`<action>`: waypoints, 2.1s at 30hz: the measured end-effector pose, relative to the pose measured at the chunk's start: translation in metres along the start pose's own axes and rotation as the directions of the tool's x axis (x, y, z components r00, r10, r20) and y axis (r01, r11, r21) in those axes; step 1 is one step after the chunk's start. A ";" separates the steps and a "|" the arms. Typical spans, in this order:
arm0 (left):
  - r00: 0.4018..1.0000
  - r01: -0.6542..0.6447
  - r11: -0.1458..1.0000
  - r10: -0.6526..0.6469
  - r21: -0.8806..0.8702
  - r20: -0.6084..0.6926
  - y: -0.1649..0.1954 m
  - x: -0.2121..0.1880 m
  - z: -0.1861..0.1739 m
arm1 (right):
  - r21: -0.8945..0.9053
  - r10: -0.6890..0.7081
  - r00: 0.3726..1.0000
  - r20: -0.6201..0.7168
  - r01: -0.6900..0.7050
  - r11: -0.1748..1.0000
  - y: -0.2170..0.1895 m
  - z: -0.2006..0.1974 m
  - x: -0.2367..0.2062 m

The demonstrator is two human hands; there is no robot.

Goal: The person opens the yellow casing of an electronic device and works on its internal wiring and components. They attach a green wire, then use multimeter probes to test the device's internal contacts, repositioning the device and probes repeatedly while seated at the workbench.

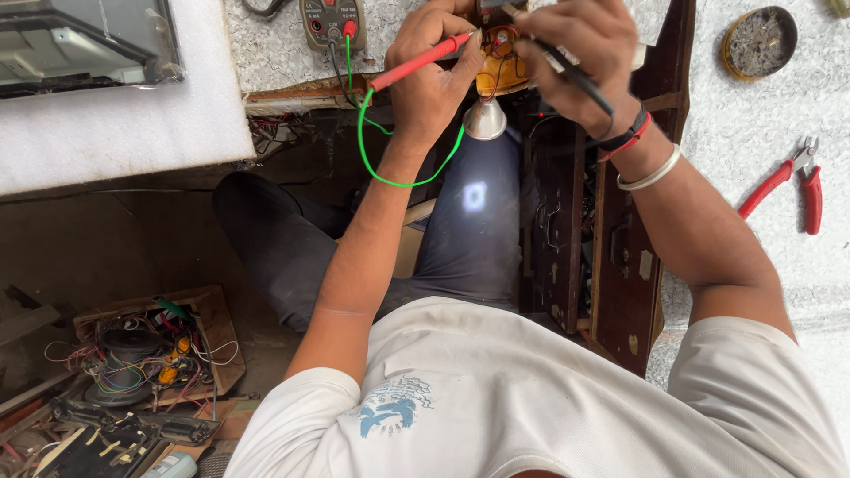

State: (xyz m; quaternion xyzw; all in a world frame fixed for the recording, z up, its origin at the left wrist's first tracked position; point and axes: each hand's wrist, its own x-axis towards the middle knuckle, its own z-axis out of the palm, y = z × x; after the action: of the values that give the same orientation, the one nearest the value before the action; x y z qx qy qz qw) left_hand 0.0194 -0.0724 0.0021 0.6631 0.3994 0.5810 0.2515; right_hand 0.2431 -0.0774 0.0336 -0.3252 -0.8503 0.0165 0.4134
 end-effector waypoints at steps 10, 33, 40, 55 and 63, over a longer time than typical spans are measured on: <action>1.000 -0.007 0.998 0.007 0.065 -0.003 0.003 0.000 0.000 | 0.037 -0.092 0.993 0.080 0.089 0.995 0.004 0.013 0.002; 1.000 -0.007 0.998 0.007 0.069 -0.009 0.000 0.000 0.001 | 0.023 -0.117 0.990 0.079 0.116 0.993 0.002 0.009 0.003; 1.000 -0.017 0.998 0.018 0.064 -0.012 0.002 0.000 0.001 | 0.091 -0.072 0.992 0.105 0.062 0.994 0.004 0.008 0.003; 1.000 0.024 0.997 -0.023 0.071 -0.010 0.001 -0.002 0.002 | 0.080 -0.064 0.988 0.138 0.053 0.995 -0.001 0.007 0.006; 1.000 0.031 0.998 -0.031 0.063 -0.002 0.001 -0.002 0.002 | 0.037 -0.080 0.987 0.139 0.075 0.996 -0.003 0.008 0.008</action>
State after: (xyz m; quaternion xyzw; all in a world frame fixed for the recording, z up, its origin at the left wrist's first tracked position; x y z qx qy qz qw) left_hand 0.0217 -0.0744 0.0007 0.6640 0.4277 0.5648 0.2392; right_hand 0.2324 -0.0731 0.0352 -0.2834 -0.8890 0.0369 0.3578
